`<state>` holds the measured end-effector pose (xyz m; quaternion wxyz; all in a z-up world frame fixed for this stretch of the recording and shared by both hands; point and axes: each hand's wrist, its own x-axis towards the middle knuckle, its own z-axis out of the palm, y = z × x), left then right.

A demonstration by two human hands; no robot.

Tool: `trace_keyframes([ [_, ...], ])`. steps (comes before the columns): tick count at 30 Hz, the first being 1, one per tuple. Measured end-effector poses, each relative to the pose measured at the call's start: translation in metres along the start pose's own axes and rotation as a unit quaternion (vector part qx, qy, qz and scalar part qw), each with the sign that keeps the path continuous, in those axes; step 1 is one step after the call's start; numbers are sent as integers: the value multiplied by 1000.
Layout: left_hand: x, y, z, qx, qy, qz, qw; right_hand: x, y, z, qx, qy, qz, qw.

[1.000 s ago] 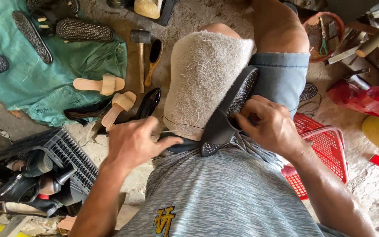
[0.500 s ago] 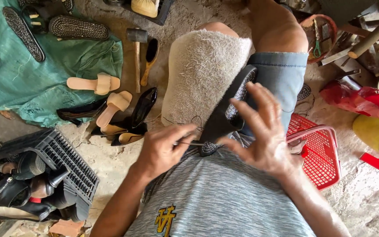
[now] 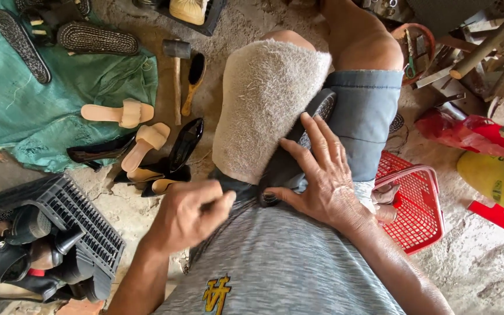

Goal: The person sits on the floor and sews a black slide sandal using a needle and thread. They hold the shoe on their lap and repeatedly push the needle through the sole and upper, pulling the thread tight to secure the parts together.

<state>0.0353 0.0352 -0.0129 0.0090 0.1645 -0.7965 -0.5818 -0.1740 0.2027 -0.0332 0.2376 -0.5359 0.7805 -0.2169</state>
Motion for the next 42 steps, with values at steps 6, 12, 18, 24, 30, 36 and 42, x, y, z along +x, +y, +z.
trace_keyframes([
  [6, 4, 20, -24, 97, 24, 2, 995, -4, 5, -14, 41, -33, -10, 999],
  [12, 11, 8, -18, 372, 115, -6, 921, -19, 27, -48, 86, -55, 53, 993],
  [18, 15, -11, -4, 390, 171, -28, 904, -55, 68, -27, 65, 7, 93, 994],
  [24, 10, -9, 6, 327, 119, -53, 936, -72, 109, -13, -126, 62, 94, 986],
  [30, 25, 2, 30, 281, 109, -23, 953, -77, 158, -30, -165, 128, 102, 973],
  [36, 29, -7, 39, 262, 109, -11, 959, -43, 113, -51, -184, 159, 42, 969],
  [42, 21, 2, 17, 32, 123, -62, 990, -31, 52, -36, -60, 112, 20, 992],
])
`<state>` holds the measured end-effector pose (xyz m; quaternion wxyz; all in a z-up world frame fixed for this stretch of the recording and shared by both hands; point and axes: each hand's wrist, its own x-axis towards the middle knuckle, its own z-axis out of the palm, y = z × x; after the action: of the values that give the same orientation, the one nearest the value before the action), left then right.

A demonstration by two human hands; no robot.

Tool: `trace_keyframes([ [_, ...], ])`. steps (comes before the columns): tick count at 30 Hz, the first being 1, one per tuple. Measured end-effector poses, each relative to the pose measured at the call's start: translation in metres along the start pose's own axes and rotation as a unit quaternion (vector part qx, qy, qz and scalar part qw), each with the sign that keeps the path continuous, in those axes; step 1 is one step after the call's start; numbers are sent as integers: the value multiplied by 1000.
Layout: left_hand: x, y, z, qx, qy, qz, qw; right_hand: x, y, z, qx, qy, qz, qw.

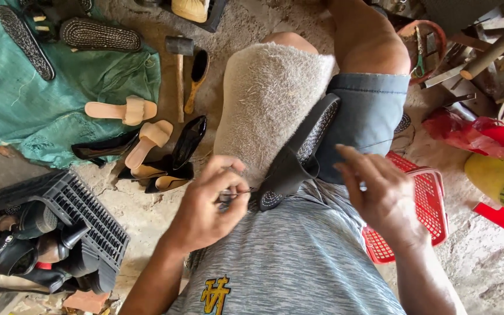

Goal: The person sits on the floor and sews a black slide sandal using a needle and thread. They hold the shoe on their lap and repeatedly push the needle through the sole and upper, pulling the thread tight to secure the parts together.

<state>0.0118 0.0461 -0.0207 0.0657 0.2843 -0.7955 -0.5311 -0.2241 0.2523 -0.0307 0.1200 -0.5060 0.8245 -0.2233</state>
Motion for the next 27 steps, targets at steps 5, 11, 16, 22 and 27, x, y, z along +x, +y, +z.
trace_keyframes([
  [5, -3, 14, -45, -146, -20, -55, 988, 10, -17, 3, -3, -80, -28, 996],
  [11, -1, 9, -29, -289, -22, -43, 956, -13, 17, 18, 11, -65, 16, 998],
  [16, 4, 14, -22, -471, -110, -21, 875, -12, 67, 5, -64, -28, 141, 988],
  [22, -1, -7, -4, -218, -101, 21, 971, 18, 15, -33, 455, -50, 131, 880],
  [27, 4, 11, 3, -70, -70, 32, 995, 31, -6, -38, 697, -92, 51, 709],
])
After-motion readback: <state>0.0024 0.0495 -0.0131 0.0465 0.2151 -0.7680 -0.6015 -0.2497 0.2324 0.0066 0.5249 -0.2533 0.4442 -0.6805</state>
